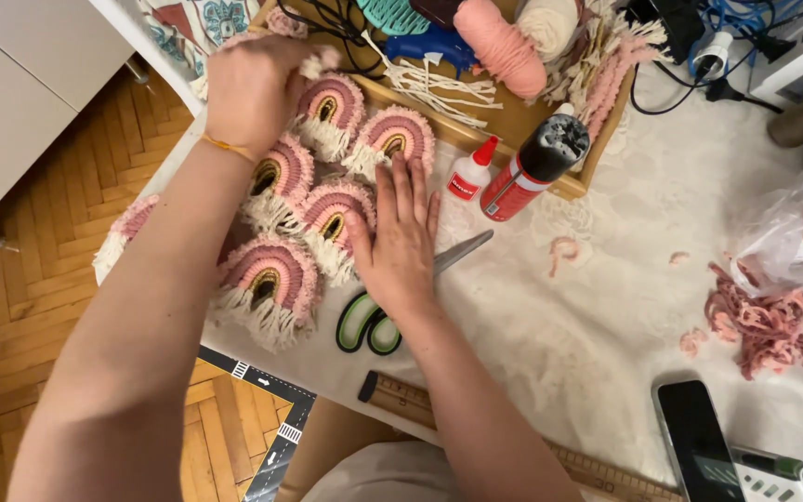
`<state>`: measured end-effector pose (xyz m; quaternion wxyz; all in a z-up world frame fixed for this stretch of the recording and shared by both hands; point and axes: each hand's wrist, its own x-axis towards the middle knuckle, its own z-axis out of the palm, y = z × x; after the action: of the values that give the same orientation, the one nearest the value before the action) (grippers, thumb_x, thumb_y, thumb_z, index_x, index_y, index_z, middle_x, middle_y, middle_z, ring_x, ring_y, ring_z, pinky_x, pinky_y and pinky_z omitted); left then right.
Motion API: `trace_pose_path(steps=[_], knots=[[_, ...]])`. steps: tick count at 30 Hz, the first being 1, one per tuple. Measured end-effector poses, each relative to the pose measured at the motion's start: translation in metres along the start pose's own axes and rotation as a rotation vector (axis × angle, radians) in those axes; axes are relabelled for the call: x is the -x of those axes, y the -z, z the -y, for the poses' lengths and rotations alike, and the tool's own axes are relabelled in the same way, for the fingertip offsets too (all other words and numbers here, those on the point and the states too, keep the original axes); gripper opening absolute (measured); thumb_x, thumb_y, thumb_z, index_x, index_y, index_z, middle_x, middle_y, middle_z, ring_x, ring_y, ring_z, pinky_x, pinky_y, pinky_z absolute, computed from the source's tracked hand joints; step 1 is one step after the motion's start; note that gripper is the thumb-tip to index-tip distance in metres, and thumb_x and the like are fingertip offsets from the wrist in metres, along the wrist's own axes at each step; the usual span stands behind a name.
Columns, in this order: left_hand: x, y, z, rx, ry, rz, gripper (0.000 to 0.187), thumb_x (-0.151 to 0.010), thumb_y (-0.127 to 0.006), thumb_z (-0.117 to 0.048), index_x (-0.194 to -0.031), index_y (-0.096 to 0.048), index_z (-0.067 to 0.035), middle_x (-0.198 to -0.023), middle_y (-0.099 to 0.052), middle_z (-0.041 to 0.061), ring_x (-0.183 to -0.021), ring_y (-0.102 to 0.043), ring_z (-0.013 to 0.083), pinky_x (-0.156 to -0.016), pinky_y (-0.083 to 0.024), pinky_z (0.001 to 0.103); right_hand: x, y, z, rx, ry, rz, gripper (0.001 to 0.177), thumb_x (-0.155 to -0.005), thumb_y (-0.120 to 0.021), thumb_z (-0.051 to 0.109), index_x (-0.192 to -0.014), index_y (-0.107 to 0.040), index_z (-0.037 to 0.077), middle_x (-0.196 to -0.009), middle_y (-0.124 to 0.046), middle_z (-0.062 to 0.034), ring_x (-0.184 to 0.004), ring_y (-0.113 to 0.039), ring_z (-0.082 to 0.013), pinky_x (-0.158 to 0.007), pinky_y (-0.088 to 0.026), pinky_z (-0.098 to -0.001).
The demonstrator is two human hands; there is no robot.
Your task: Organizing and assembling macramé rainbow decorations using glue and scissors.
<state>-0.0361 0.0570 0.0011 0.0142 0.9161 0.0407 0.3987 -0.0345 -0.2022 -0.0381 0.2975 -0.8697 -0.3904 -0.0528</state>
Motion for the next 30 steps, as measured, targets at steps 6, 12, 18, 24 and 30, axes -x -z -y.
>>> trace_pose_path(steps=[6,12,18,24,30], knots=[[0.009,0.001,-0.013,0.298,-0.131,0.104,0.015,-0.105,-0.07,0.0,-0.104,-0.077,-0.013,-0.111,-0.078,0.006,-0.088,-0.076,0.021,-0.072,-0.06,0.03,0.002,0.002,0.001,-0.015,0.025,-0.033,0.068,-0.106,-0.044,0.048,-0.154,-0.042,0.0,-0.169,-0.026,-0.0176,-0.16,-0.015,-0.0351,-0.128,-0.01,-0.0587],[0.013,0.004,-0.011,0.277,-0.121,0.239,0.012,-0.087,-0.075,-0.003,-0.096,-0.077,-0.011,-0.109,-0.077,0.005,-0.089,-0.073,0.0269,-0.08,-0.059,0.039,0.002,0.003,0.001,-0.033,0.036,-0.041,0.067,-0.107,-0.046,0.046,-0.154,-0.042,-0.001,-0.169,-0.027,-0.018,-0.16,-0.016,-0.0357,-0.128,-0.011,-0.0593],[-0.01,0.022,-0.013,0.342,-0.114,0.428,0.015,-0.078,-0.085,-0.015,-0.09,-0.079,-0.009,-0.096,-0.077,0.008,-0.082,-0.071,0.0306,-0.072,-0.056,0.041,0.002,0.002,0.001,-0.032,0.021,-0.051,0.066,-0.105,-0.047,0.046,-0.153,-0.044,0.0,-0.168,-0.03,-0.0168,-0.16,-0.018,-0.0349,-0.127,-0.013,-0.0592],[-0.001,-0.025,0.076,0.616,0.575,0.211,0.03,-0.089,-0.061,-0.015,-0.111,-0.081,-0.02,-0.103,-0.076,0.004,-0.087,-0.078,0.0165,-0.079,-0.06,0.029,0.003,0.004,0.0,-0.027,0.028,-0.055,0.065,-0.107,-0.047,0.045,-0.153,-0.044,0.0,-0.169,-0.029,-0.0165,-0.16,-0.018,-0.0344,-0.128,-0.013,-0.0586],[0.007,-0.074,0.119,0.028,0.783,0.438,0.04,-0.095,-0.076,-0.041,-0.097,-0.079,-0.001,-0.092,-0.073,0.024,-0.083,-0.071,0.0371,-0.079,-0.057,0.046,0.002,0.006,0.002,-0.036,0.025,-0.046,0.064,-0.105,-0.049,0.043,-0.153,-0.044,0.0,-0.168,-0.03,-0.0167,-0.159,-0.019,-0.0348,-0.126,-0.014,-0.0582]])
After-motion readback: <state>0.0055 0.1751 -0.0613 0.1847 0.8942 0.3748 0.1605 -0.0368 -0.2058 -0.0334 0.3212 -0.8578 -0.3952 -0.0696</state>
